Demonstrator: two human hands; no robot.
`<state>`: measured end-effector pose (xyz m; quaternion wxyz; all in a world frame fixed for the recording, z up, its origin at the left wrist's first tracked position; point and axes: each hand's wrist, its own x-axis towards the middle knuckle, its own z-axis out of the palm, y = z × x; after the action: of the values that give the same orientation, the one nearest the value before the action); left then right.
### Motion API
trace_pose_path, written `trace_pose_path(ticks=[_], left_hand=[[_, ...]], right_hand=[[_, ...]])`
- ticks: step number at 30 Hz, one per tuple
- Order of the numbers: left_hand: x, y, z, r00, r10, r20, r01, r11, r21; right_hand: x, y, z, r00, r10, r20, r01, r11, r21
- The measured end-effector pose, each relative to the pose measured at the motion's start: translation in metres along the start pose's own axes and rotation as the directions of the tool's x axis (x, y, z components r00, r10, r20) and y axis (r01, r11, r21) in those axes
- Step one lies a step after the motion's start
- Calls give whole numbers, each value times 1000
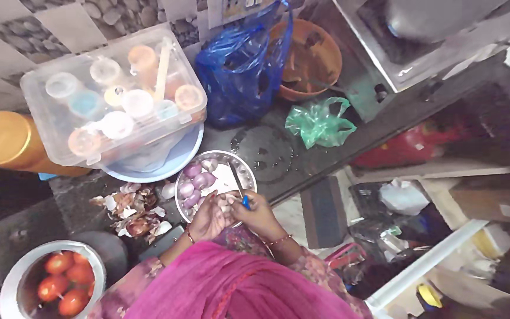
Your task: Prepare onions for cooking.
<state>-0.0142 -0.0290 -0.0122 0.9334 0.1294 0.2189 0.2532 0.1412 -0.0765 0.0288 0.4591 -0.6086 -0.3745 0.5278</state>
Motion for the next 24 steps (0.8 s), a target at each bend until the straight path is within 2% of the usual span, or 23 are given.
trace_pose_path(ticks=[2, 3, 5, 7, 11, 15, 20, 22, 24], left_hand=[[-1, 4, 4, 993, 35, -110, -30, 999, 44], [-3, 8, 8, 986, 57, -157, -36, 990, 133], [-7, 18, 16, 986, 96, -134, -34, 915, 401], [-9, 22, 20, 988, 115, -102, -36, 818, 574], [-5, 15, 23, 973, 163, -164, -57, 857, 512], [-1, 11, 16, 973, 165, -164, -75, 890, 449], [0, 12, 13, 969, 151, -195, -44, 883, 467], [-1, 13, 15, 970, 133, -205, -23, 884, 467], [-2, 15, 14, 972, 128, -199, -20, 883, 469]], right_hand=[[2, -1, -6, 999, -54, 1, 54, 998, -27], [3, -1, -12, 995, -95, 20, 96, 991, -92], [5, -3, -28, 976, -193, 100, 215, 924, -316], [7, -9, -37, 951, -248, 186, 309, 810, -498], [9, -21, -40, 928, -235, 289, 370, 659, -655], [9, -20, -35, 914, -243, 324, 404, 598, -692], [10, -9, -32, 900, -306, 311, 436, 643, -629], [10, -6, -33, 921, -274, 277, 387, 725, -570], [10, -3, -36, 955, -183, 234, 274, 844, -461]])
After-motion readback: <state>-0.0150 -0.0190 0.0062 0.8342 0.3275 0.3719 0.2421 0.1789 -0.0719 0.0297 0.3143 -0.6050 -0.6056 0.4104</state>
